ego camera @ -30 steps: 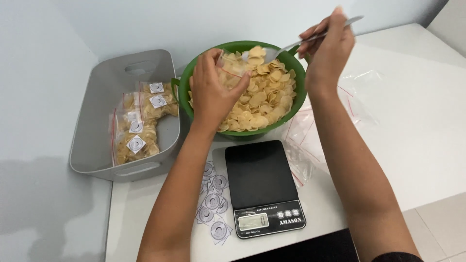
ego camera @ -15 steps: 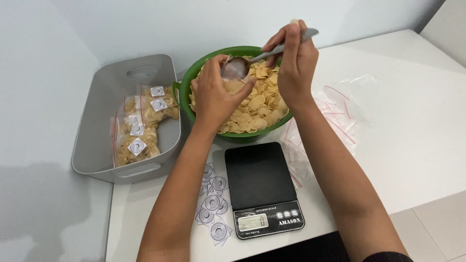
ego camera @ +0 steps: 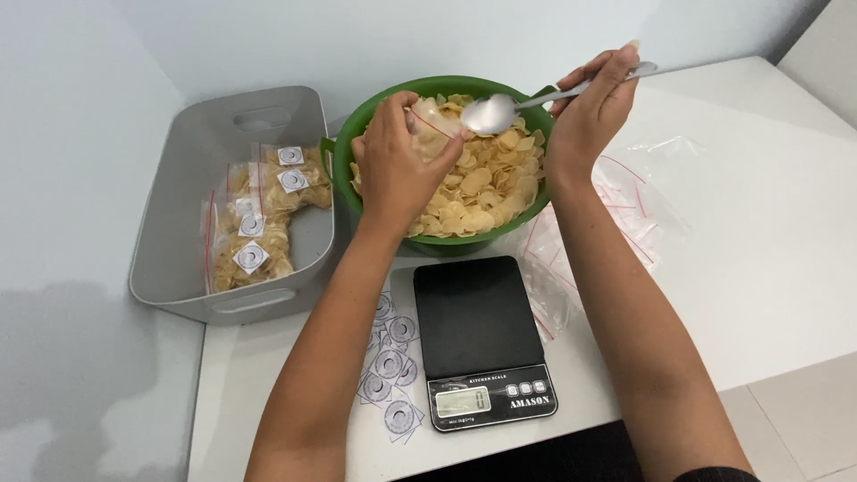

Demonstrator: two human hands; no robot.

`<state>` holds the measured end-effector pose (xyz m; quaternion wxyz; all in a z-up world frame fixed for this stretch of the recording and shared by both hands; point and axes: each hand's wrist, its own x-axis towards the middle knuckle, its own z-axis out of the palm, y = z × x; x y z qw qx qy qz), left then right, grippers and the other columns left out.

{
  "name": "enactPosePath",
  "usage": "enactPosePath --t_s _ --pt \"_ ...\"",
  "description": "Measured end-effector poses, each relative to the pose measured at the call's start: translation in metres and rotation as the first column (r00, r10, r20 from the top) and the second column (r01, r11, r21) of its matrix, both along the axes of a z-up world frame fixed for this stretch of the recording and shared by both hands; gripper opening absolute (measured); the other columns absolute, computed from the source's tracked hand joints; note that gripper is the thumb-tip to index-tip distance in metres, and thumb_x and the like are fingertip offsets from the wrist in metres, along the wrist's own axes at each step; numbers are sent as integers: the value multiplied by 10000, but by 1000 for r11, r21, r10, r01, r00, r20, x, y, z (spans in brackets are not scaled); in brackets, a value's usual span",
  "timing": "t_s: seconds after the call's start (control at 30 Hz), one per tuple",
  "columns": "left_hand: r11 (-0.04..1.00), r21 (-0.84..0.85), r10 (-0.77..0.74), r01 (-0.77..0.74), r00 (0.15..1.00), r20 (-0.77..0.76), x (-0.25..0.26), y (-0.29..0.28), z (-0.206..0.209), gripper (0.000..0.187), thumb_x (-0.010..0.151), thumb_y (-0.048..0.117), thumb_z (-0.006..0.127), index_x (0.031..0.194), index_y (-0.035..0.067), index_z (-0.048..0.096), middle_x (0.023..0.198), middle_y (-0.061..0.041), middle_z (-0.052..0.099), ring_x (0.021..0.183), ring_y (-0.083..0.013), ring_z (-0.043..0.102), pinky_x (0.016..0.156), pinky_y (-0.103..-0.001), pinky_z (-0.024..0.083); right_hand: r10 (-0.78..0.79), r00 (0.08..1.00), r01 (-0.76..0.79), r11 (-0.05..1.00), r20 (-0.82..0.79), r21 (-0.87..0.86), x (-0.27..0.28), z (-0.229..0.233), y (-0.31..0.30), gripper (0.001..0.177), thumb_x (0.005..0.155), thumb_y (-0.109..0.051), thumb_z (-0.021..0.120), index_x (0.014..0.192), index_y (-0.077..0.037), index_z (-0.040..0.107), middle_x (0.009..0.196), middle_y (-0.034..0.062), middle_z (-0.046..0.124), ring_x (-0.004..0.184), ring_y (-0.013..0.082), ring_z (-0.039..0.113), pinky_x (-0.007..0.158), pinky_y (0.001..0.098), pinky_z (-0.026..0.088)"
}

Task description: Scooping snacks from a bowl into small bags, weighing them on a scale, and sealing them for distribution.

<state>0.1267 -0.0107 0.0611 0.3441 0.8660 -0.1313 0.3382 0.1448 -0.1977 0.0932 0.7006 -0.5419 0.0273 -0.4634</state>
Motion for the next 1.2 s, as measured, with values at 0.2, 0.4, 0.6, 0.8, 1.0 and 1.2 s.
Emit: enactPosePath --t_s 0.2,0.4,0.6,0.8,1.0,1.2 --pt "1000 -6 10 -10 997 76 1 0 2 601 869 497 742 1300 136 529 1121 -9 575 1005 -181 600 905 -436 379 39 979 -112 925 -202 -363 15 -21 -1 511 998 -559 272 865 -160 563 638 -36 550 583 82 563 569 257 531" --pt "996 82 18 -27 995 103 3 0 -3 623 845 489 780 1288 134 524 1170 -33 566 1061 -221 570 885 -438 385 350 817 -501 824 -458 -264 19 -23 2 388 1061 -402 387 870 -106 548 710 69 698 496 141 664 471 227 540" --pt "988 -119 -94 99 995 41 6 0 -7 672 830 480 793 1311 145 463 1084 -25 516 1042 -260 633 977 -615 447 579 660 -687 724 -479 -71 17 -29 3 369 1071 -270 382 936 4 588 856 212 717 714 235 772 638 316 698" --pt "961 -227 -164 158 986 -7 -7 0 8 653 859 461 775 1308 139 427 1116 -105 545 1059 -319 651 886 -568 541 624 648 -689 725 -438 13 23 -31 2 346 1062 -263 403 942 -1 596 863 210 712 715 231 769 643 320 703" --pt "946 -268 -203 184 978 -46 -12 6 18 693 810 511 803 1315 191 451 1168 -79 599 1089 -330 673 886 -539 571 570 739 -590 805 -360 64 32 -36 -15 354 1053 -327 414 908 -64 601 823 169 741 643 195 761 551 254 667" --pt "928 61 -368 367 930 2 -17 21 35 607 862 349 796 1307 107 463 988 -36 507 903 -194 528 828 -345 454 332 897 -339 940 -292 28 3 10 -18 415 1006 -426 386 774 -125 553 690 108 715 429 151 566 442 229 408"
